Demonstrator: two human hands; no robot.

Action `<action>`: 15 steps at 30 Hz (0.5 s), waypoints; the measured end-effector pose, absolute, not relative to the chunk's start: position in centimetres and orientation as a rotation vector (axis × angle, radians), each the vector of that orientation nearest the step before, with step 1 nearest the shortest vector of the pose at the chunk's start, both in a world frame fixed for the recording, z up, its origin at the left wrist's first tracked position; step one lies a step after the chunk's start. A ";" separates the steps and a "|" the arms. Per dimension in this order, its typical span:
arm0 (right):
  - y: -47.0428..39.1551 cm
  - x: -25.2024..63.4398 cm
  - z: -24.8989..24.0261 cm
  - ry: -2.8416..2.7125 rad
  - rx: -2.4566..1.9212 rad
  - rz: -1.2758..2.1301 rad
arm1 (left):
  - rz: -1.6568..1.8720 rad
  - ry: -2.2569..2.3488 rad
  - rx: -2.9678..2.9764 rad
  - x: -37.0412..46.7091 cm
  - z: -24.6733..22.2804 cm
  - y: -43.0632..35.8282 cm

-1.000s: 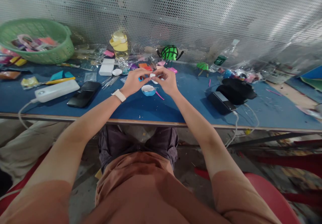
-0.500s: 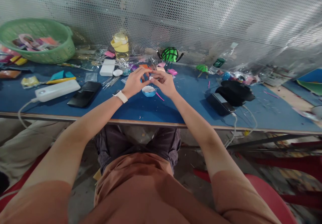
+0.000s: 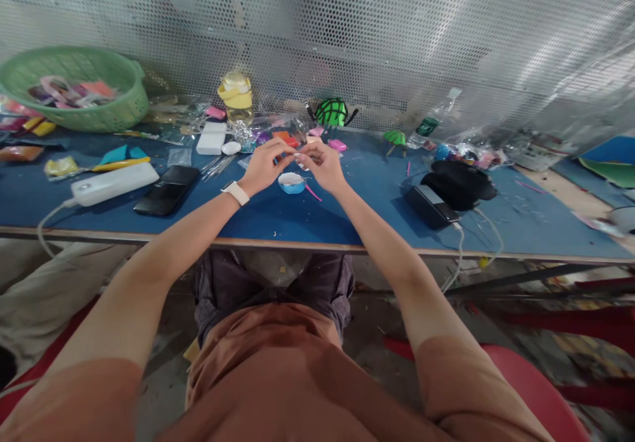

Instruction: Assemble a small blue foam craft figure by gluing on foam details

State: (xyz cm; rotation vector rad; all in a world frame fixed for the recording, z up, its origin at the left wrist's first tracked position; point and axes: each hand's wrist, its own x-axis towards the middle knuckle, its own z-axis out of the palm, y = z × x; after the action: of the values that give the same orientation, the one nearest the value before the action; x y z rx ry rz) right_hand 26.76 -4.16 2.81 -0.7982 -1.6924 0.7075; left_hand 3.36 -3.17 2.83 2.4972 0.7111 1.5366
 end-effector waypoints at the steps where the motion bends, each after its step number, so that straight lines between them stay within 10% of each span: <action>1: -4.1 26.7 2.8 -1.699 -0.806 0.686 | 1.546 0.710 2.476 3.4 2.9 -3.2; 15: -4.3 27.4 2.9 -1.812 -0.796 0.568 | 1.428 0.820 2.415 3.7 2.9 -3.4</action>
State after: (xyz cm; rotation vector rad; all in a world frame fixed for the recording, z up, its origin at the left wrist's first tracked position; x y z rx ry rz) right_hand 27.44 -4.31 2.94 -0.7960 -1.8122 0.5676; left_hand 3.65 -3.44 2.85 2.4146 0.8198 1.4275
